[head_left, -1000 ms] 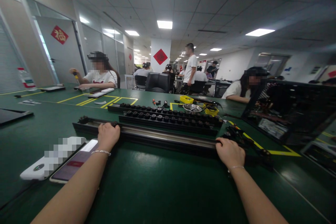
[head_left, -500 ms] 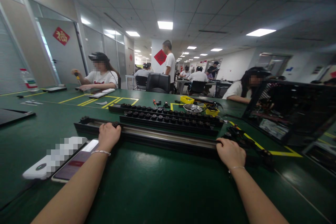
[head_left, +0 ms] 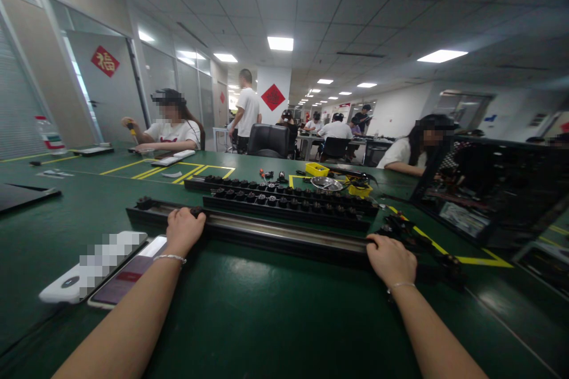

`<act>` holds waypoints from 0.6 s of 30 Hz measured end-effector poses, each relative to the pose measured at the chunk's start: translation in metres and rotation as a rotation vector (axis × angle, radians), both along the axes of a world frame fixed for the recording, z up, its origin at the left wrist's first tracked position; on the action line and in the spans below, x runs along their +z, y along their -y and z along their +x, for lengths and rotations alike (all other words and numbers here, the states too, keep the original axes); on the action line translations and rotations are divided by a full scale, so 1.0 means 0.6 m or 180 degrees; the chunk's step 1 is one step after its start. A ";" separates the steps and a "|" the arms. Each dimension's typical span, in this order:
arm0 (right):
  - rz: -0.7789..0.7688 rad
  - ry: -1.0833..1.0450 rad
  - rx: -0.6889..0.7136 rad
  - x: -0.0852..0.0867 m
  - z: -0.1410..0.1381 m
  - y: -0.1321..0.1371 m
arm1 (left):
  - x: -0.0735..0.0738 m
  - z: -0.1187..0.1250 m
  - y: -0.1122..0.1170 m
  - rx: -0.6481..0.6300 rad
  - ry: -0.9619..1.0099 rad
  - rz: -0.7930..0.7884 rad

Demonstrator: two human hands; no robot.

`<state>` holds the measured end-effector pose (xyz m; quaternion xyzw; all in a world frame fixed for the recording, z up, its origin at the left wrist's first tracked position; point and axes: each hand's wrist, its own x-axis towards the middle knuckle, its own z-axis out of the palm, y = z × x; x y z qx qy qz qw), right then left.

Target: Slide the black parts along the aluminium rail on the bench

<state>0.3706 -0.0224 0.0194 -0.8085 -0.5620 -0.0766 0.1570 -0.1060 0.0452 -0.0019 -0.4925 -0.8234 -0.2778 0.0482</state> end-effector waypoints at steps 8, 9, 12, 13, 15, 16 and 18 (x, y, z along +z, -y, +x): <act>0.0078 0.0022 -0.0049 -0.003 0.000 -0.001 | 0.003 0.001 0.003 -0.0037 0.0133 -0.0002; 0.0071 0.0019 -0.0044 -0.003 0.001 -0.001 | 0.003 0.001 0.003 -0.0049 0.0132 -0.0004; 0.0062 0.0005 -0.0018 -0.002 0.001 -0.002 | 0.002 -0.001 0.002 -0.0092 0.0120 -0.0006; 0.0068 0.0000 -0.0014 -0.002 0.001 -0.001 | 0.001 -0.002 0.002 -0.0103 0.0117 -0.0012; 0.0076 -0.0004 -0.0018 -0.002 0.001 -0.001 | 0.002 -0.002 0.002 -0.0110 0.0125 -0.0037; 0.0076 -0.0003 -0.0022 -0.002 0.001 -0.001 | 0.002 -0.002 0.002 -0.0110 0.0136 -0.0055; 0.0061 0.0006 -0.0025 -0.002 0.001 -0.001 | 0.004 0.002 0.004 -0.0108 0.0168 -0.0085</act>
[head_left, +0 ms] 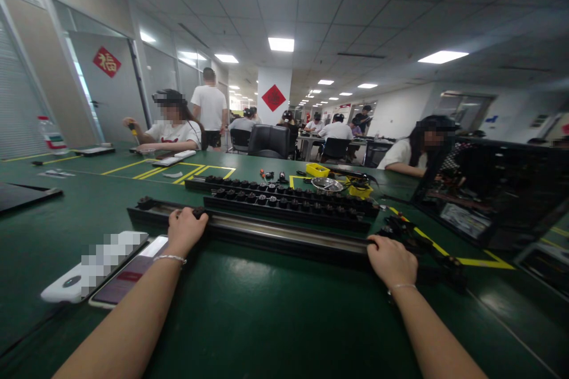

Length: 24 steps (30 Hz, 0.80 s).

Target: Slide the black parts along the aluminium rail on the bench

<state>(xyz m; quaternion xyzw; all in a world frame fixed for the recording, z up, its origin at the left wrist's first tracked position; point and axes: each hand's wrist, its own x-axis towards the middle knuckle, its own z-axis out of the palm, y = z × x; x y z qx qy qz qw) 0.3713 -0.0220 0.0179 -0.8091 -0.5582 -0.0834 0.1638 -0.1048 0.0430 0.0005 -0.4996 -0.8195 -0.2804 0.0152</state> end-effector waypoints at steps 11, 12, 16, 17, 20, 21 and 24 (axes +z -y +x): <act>-0.0090 -0.0045 0.0020 0.006 -0.003 0.003 | 0.013 0.028 0.013 -0.0049 0.0083 -0.0009; -0.0090 -0.0047 0.0025 0.006 -0.003 0.003 | 0.014 0.028 0.013 -0.0051 0.0084 -0.0014; -0.0077 -0.0029 0.0024 0.005 -0.003 0.003 | 0.014 0.028 0.013 -0.0044 0.0084 -0.0024; -0.0070 -0.0020 0.0016 0.005 -0.003 0.003 | 0.014 0.028 0.013 -0.0040 0.0080 -0.0025; -0.0047 0.0007 0.0003 0.004 -0.003 0.002 | 0.014 0.031 0.014 -0.0026 0.0045 -0.0031; -0.0038 0.0010 0.0004 0.003 -0.003 0.002 | 0.015 0.033 0.014 -0.0024 0.0033 -0.0038; -0.0019 0.0000 0.0016 0.002 -0.002 0.003 | 0.015 0.036 0.015 -0.0009 0.0015 -0.0031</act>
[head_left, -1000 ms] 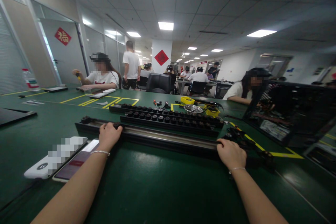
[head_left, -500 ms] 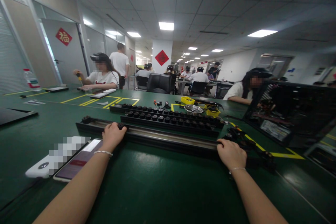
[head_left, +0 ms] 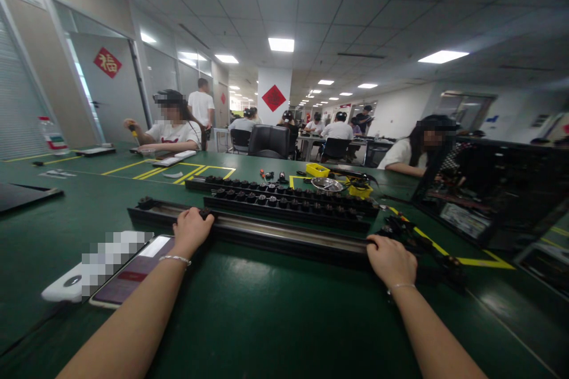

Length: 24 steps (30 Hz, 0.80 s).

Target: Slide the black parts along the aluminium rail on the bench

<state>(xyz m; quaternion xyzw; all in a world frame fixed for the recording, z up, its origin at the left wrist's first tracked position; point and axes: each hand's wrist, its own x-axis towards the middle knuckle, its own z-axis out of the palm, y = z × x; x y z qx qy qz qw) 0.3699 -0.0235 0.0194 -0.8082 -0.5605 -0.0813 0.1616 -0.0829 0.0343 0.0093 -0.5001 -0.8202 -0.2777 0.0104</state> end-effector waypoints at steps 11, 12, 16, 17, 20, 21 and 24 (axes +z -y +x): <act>-0.0012 0.0011 0.0012 0.000 0.002 -0.002 | 0.000 0.003 0.000 0.0057 -0.0006 0.0050; -0.0015 0.0018 0.0004 0.000 0.002 -0.002 | 0.000 0.002 0.000 0.0042 -0.0011 0.0038; -0.0029 0.0022 0.0008 -0.001 0.002 -0.002 | -0.001 0.000 -0.001 -0.0013 -0.0038 -0.0029; -0.0028 0.0018 0.0013 -0.001 0.002 -0.002 | -0.001 0.000 -0.001 -0.0022 -0.0037 -0.0037; -0.0019 0.0016 0.0015 -0.001 0.002 -0.002 | -0.001 0.000 -0.001 -0.0053 -0.0026 -0.0046; -0.0018 0.0016 0.0008 -0.001 0.002 -0.002 | -0.001 0.000 0.000 -0.0061 -0.0010 -0.0049; -0.0010 0.0013 -0.0018 -0.001 0.002 -0.003 | 0.000 0.001 0.002 -0.0078 0.0044 -0.0049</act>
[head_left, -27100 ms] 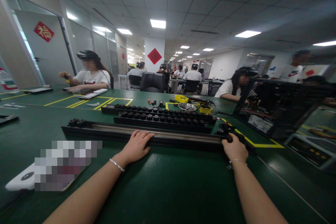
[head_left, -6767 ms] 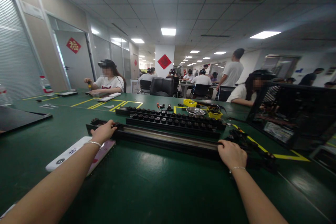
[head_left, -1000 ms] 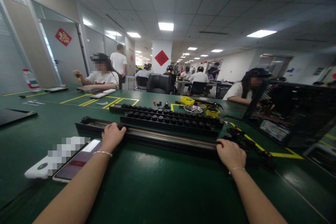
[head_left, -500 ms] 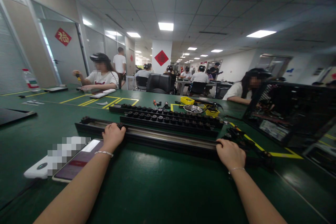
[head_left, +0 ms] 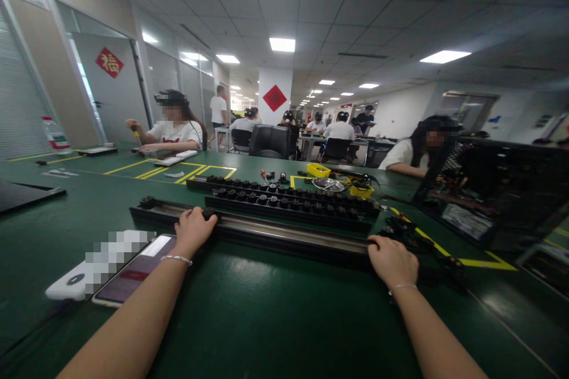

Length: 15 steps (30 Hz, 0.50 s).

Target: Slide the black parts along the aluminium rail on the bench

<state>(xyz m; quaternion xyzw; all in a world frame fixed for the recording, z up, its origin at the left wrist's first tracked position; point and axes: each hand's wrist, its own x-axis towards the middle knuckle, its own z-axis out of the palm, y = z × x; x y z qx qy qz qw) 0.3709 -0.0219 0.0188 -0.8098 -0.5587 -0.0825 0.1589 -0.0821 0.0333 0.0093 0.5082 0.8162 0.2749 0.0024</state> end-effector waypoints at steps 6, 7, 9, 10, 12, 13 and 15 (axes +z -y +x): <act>0.0005 0.0016 -0.0004 -0.002 0.000 0.000 | 0.002 0.000 0.001 -0.0081 0.0013 -0.0072; 0.0007 0.0023 -0.0004 -0.002 0.000 0.000 | 0.002 0.000 0.001 -0.0109 0.0014 -0.0115; 0.0013 0.0032 0.0000 -0.001 0.000 0.000 | 0.001 0.000 -0.001 -0.0143 0.0023 -0.0191; 0.0015 0.0032 0.0003 -0.001 0.000 0.000 | 0.000 0.000 -0.002 -0.0146 0.0025 -0.0211; 0.0014 0.0026 0.0013 -0.001 0.000 0.000 | -0.001 0.000 -0.003 -0.0154 0.0016 -0.0218; 0.0010 0.0023 0.0017 -0.001 0.000 0.000 | -0.001 0.000 -0.004 -0.0157 0.0013 -0.0213; -0.0007 0.0025 0.0029 -0.001 0.001 0.000 | -0.002 0.000 -0.004 -0.0158 0.0016 -0.0218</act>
